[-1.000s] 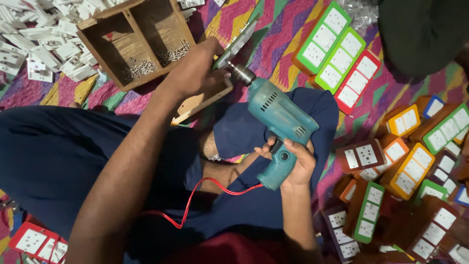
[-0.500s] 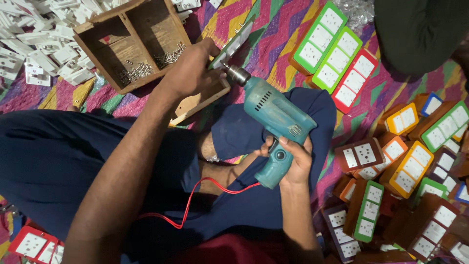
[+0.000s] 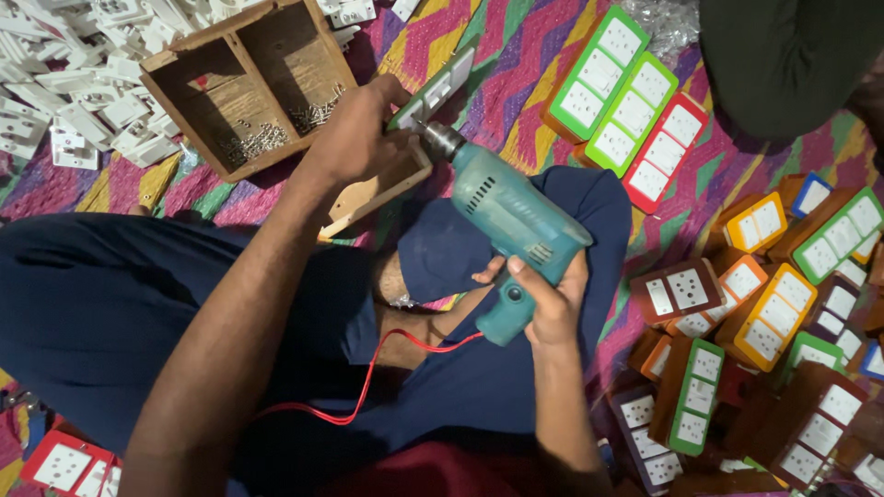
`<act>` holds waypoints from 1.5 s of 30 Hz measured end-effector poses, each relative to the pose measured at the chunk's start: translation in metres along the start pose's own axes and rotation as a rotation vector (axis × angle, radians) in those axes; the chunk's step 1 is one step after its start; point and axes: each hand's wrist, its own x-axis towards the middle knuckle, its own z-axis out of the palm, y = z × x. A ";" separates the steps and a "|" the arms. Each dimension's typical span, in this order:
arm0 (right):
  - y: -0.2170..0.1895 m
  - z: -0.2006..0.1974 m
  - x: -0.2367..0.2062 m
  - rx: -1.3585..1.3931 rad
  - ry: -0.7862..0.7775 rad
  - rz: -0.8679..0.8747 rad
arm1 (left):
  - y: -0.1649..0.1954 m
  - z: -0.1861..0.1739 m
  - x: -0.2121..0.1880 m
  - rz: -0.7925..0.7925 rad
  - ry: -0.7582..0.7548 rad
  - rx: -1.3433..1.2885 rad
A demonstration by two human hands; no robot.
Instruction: The person uses a corded electric drill to drive screws into green plastic electrical socket plates. They hold each plate with one hand and operate the drill with the other, then place the finished units aside. The person repeats this process for several plates.
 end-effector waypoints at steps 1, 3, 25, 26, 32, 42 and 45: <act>0.002 -0.001 0.000 -0.021 -0.002 -0.006 | 0.001 0.000 0.000 -0.018 0.005 -0.034; 0.005 -0.004 -0.002 -0.070 -0.004 -0.025 | 0.003 0.000 -0.001 -0.055 0.015 -0.104; -0.001 -0.032 -0.003 0.363 -0.020 0.071 | 0.004 -0.028 -0.002 -0.320 -0.390 0.073; -0.002 -0.036 -0.005 0.367 0.010 0.066 | 0.003 -0.034 -0.005 -0.449 -0.480 0.126; -0.009 -0.034 -0.008 0.300 0.185 0.010 | 0.006 -0.042 -0.012 -0.509 -0.551 0.354; -0.005 0.003 0.010 -0.067 0.228 -0.011 | 0.043 -0.051 -0.012 -0.476 -0.341 0.537; -0.009 0.005 0.010 -0.207 0.175 -0.037 | 0.048 -0.059 -0.014 -0.268 -0.200 0.468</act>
